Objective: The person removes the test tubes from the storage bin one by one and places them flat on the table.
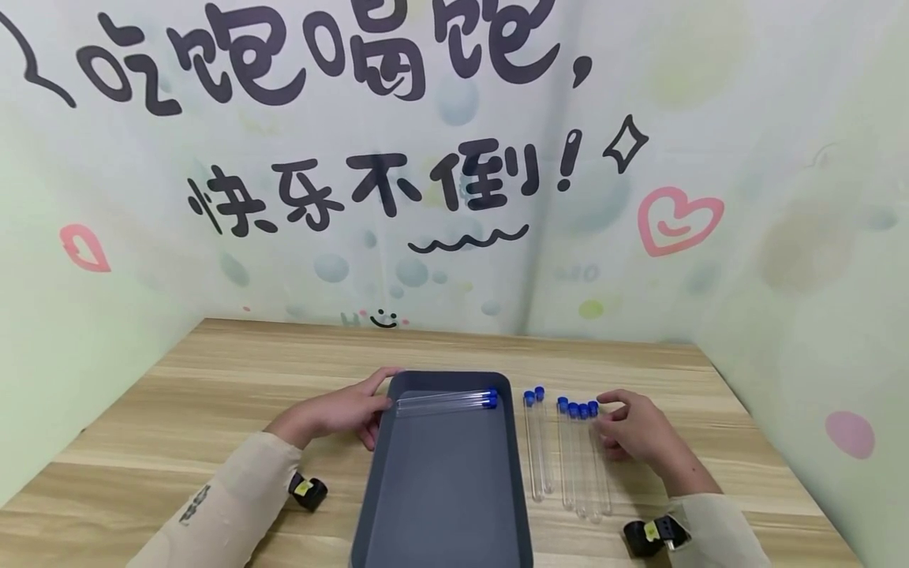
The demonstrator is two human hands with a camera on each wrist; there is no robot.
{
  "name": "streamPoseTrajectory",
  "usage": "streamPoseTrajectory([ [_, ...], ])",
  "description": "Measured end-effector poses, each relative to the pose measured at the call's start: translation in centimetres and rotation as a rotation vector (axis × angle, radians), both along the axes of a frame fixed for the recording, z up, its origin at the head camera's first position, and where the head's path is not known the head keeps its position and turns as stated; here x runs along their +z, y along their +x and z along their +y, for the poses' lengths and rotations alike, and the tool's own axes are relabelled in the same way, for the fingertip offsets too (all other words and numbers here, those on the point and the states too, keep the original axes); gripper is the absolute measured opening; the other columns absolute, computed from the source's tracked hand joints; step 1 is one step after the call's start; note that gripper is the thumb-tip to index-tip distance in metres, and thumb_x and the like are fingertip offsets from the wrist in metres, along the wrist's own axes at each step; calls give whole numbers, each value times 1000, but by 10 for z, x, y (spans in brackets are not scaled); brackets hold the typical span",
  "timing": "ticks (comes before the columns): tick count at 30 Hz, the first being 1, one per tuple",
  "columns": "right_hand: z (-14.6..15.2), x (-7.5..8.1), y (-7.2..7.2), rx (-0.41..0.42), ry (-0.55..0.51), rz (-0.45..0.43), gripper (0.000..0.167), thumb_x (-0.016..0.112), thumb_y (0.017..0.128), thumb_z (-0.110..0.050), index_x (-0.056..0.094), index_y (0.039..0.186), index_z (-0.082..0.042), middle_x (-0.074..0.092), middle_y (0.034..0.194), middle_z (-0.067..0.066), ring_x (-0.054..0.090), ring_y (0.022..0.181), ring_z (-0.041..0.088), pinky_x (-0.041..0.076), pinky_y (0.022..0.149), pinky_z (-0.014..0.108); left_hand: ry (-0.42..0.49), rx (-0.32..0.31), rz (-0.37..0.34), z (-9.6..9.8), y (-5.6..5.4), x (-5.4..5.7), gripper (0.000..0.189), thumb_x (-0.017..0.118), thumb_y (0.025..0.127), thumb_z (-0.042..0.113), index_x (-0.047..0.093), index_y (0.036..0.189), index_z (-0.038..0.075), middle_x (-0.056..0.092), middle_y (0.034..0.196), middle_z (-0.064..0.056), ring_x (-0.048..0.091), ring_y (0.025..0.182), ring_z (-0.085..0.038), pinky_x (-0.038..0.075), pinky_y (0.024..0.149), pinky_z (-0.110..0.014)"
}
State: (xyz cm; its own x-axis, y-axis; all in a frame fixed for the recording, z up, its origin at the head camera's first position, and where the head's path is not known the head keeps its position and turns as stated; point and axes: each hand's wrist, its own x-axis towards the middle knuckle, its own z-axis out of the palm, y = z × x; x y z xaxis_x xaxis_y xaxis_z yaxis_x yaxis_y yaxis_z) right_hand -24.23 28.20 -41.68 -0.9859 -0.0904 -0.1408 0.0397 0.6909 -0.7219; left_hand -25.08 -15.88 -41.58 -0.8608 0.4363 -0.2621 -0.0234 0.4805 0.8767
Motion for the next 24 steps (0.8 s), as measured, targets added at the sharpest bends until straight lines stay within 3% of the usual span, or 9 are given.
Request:
streamPoseTrajectory([
  [18,0,2,0,-62,67,50,48,61,96,-12,48,139,5,67,103,24,64,70,18,58,63,32,-6,1,-6,1,0,0,62,38,102,14,15,159,25,63,70,-15,63,55,-20,61,59,-36],
  [24,-4,7,3,-46,67,130,45,60,96,-12,50,136,6,67,106,29,65,70,19,58,61,33,-3,-1,-6,1,0,0,61,38,102,13,16,158,25,63,70,-15,63,55,-20,61,59,-36],
])
